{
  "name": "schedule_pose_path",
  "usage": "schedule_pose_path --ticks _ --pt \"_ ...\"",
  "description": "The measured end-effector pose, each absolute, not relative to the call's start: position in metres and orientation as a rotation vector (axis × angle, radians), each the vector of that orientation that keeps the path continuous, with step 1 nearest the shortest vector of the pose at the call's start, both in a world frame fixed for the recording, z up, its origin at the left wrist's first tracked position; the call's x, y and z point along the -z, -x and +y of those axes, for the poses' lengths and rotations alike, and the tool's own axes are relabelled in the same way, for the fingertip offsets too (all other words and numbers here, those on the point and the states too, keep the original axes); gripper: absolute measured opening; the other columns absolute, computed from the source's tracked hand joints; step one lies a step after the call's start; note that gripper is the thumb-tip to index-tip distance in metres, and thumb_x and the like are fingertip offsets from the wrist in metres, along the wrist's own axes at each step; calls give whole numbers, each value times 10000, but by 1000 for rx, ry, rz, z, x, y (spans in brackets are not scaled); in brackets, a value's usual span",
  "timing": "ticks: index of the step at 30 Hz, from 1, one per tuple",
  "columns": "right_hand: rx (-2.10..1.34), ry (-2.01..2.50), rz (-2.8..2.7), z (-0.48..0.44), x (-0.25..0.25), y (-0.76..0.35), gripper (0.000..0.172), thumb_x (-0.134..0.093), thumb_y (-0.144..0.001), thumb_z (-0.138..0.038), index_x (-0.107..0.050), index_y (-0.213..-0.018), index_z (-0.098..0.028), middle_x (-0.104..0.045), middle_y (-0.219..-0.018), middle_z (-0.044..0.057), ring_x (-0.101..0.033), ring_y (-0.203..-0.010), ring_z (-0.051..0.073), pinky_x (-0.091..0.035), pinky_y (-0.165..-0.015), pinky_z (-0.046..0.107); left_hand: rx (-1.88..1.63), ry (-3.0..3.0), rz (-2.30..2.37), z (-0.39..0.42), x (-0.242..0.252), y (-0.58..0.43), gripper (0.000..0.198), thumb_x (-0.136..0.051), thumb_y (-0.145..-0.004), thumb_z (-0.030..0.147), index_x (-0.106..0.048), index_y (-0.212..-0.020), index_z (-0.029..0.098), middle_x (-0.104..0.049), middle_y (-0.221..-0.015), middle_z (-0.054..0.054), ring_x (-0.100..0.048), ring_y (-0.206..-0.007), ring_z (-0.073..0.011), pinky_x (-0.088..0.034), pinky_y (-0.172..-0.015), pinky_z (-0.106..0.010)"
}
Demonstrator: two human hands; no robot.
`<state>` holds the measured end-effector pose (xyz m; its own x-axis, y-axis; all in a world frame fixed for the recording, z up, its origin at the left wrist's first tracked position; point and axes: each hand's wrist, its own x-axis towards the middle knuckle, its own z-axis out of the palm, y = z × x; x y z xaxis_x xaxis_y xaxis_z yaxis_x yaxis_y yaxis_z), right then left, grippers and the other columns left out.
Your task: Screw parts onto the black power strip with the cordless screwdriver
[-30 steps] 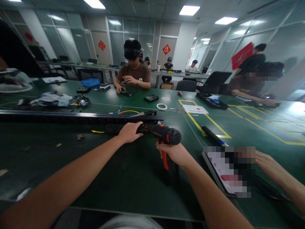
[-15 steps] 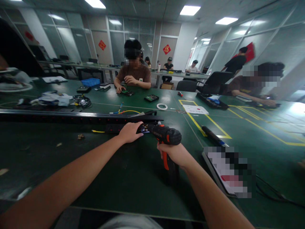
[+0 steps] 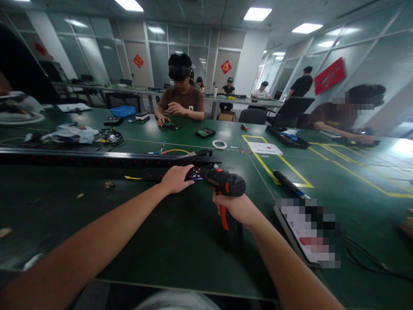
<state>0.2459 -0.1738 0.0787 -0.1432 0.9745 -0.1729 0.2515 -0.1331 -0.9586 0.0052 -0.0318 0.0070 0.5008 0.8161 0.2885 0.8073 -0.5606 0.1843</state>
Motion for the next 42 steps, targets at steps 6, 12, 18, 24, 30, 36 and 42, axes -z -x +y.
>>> schedule_pose_path --ticks 6,12,18,24,30,36,42 --pt "-1315 1423 -1458 -175 -80 -245 192 -751 -668 -326 -686 -803 -205 -652 -574 -18 -626 -568 194 -514 -587 310 -535 -2708 1452 -32 -8 -5 695 -748 -986 458 -518 -1571 163 -716 -1438 -164 -690 -1314 -345 -475 -1152 -474" --pt "-1313 1434 -1452 -175 -80 -244 198 -760 -677 -338 -681 -805 -208 -649 -587 -24 -631 -569 193 -520 -589 314 -532 -2719 1462 -32 -8 -5 694 -748 -984 456 -532 -1566 147 -727 -1420 -170 -703 -1289 -350 -493 -1134 -477" --pt "-1311 1426 -1462 -175 -81 -244 181 -756 -676 -323 -682 -794 -208 -648 -583 -24 -630 -567 192 -516 -587 310 -537 -2713 1466 -32 -7 -5 689 -742 -987 462 -526 -1570 165 -724 -1427 -160 -696 -1304 -342 -481 -1152 -471" --pt "-1310 1434 -1459 -175 -81 -243 181 -746 -665 -309 -685 -803 -210 -647 -583 -24 -633 -575 198 -518 -587 313 -524 -2708 1464 -33 -8 -4 697 -739 -988 463 -516 -1575 160 -706 -1455 -169 -689 -1316 -347 -475 -1157 -472" --pt "-1326 1426 -1455 -175 -81 -244 180 -760 -686 -321 -685 -806 -210 -645 -590 -21 -633 -578 200 -524 -605 326 -519 -2697 1464 -33 -10 -4 686 -735 -990 466 -518 -1572 175 -713 -1446 -163 -680 -1328 -347 -474 -1159 -477" --pt "-1323 1416 -1465 -175 -81 -244 152 -758 -690 -319 -678 -768 -217 -642 -594 -18 -633 -580 199 -527 -611 329 -530 -2686 1467 -34 -10 -4 686 -740 -985 465 -522 -1571 183 -711 -1452 -156 -679 -1328 -344 -467 -1163 -471" --pt "-1326 1424 -1452 -174 -81 -243 170 -758 -673 -327 -679 -776 -215 -641 -595 -21 -625 -570 197 -531 -599 330 -525 -2679 1466 -33 -9 -4 687 -748 -982 462 -523 -1570 187 -715 -1438 -156 -684 -1317 -345 -469 -1158 -473"
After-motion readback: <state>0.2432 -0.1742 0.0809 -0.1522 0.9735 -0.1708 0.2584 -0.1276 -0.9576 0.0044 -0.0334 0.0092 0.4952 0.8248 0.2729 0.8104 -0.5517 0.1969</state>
